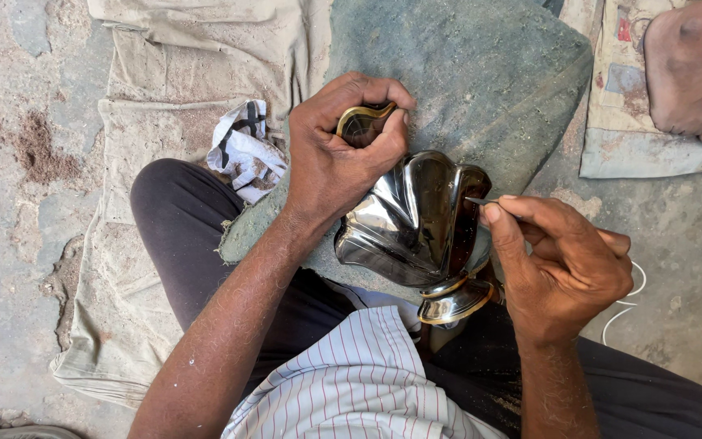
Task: The person sits on the floor and uses a small metal tool to polish the surface of a shiny silver-colored metal vessel. They rotate the vessel and work on different sections, including the base and body, while resting it on a cloth pad.
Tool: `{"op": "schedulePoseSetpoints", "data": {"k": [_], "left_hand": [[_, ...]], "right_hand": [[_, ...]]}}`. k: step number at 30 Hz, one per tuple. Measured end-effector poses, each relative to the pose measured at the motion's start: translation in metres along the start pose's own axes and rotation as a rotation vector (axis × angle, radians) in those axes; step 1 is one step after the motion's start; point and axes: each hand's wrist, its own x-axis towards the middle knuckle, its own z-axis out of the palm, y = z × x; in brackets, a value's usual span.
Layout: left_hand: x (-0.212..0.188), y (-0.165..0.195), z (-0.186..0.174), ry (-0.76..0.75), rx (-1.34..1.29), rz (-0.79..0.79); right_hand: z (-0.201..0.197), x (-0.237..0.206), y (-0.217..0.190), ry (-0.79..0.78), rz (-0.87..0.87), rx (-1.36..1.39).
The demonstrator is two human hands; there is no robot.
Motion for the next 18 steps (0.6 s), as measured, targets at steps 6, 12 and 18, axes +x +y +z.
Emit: {"op": "schedulePoseSetpoints", "data": {"k": [6,12,18], "left_hand": [[-0.001,-0.001,0.0,-0.003,0.015,0.014],[-0.002,-0.004,-0.001,-0.001,0.032,0.037],[-0.002,-0.006,0.0,0.004,0.025,0.052]], "right_hand": [[-0.004,-0.001,0.005,-0.038,-0.046,0.022],[-0.005,-0.005,0.003,-0.043,-0.036,0.0],[-0.005,-0.009,-0.001,-0.059,-0.032,0.077]]}}
